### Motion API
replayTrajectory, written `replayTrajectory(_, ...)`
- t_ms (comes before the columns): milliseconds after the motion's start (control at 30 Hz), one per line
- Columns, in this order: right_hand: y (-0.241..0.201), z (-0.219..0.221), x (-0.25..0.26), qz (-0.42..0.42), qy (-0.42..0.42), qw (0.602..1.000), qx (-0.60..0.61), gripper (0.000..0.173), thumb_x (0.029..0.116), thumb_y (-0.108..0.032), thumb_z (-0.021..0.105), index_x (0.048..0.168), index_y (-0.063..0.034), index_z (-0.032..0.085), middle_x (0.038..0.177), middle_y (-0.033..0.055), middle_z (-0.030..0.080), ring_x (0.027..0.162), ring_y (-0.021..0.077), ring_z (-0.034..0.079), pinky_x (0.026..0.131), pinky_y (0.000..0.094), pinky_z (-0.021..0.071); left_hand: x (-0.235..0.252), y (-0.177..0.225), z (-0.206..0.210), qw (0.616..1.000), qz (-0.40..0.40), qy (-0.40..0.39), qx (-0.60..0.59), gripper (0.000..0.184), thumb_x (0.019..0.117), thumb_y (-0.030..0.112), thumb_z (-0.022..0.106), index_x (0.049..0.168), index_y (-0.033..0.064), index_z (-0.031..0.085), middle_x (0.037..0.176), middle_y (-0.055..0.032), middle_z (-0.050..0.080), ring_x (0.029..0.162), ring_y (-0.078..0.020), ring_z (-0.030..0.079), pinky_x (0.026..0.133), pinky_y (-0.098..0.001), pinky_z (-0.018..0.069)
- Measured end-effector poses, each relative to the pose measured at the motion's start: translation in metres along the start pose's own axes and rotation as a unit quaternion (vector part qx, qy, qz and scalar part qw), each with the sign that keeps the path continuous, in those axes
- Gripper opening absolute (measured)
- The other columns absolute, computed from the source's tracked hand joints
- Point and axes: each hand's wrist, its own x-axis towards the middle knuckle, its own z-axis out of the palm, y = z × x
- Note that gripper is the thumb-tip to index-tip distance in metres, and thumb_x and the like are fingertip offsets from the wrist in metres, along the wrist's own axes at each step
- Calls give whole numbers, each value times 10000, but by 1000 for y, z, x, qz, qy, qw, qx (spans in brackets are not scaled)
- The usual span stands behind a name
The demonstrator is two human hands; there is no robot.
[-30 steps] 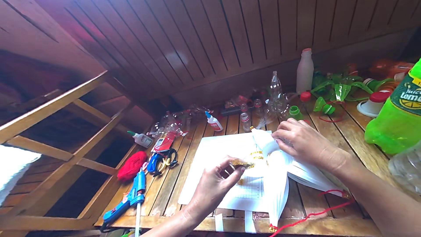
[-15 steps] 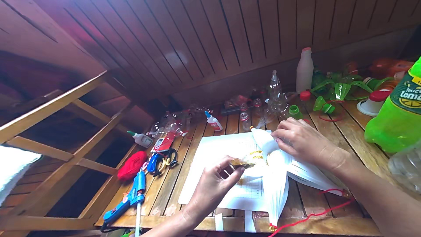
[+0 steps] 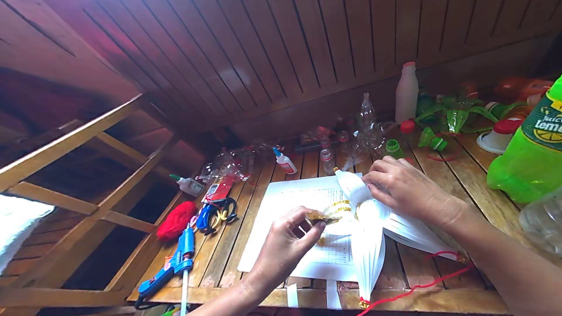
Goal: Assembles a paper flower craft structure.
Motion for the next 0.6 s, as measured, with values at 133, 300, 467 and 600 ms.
replayTrajectory(133, 0, 0, 0, 2, -1, 1000, 0, 246, 975, -170, 549, 997, -59, 768, 945, 125, 695, 950, 322, 652, 781, 488, 491, 0, 0, 0, 1000, 5, 2, 1, 148, 923, 143, 661, 998, 37, 732, 888, 41, 694, 693, 51, 632, 630, -106, 537)
replayTrajectory(300, 0, 0, 0, -3, 3, 1000, -3, 246, 973, -170, 549, 996, -56, 766, 946, 131, 698, 950, 328, 657, 776, 490, 494, 0, 1, 0, 1000, 2, 3, -2, 140, 917, 130, 664, 995, 37, 733, 892, 39, 694, 697, 47, 633, 629, -103, 534)
replayTrajectory(467, 1, 0, 0, -6, 3, 1000, -7, 248, 975, -171, 548, 999, -58, 767, 954, 127, 701, 946, 325, 658, 770, 487, 499, 0, 0, 0, 1000, 10, -1, 1, 147, 922, 143, 665, 992, 32, 730, 883, 40, 697, 697, 45, 639, 633, -108, 542)
replayTrajectory(600, 1, 0, 0, -7, 5, 1000, -5, 247, 972, -170, 549, 996, -56, 767, 953, 129, 701, 944, 329, 659, 764, 489, 498, 0, 0, -1, 1000, 9, -1, 1, 141, 922, 145, 662, 988, 41, 730, 877, 47, 696, 693, 50, 637, 629, -105, 538)
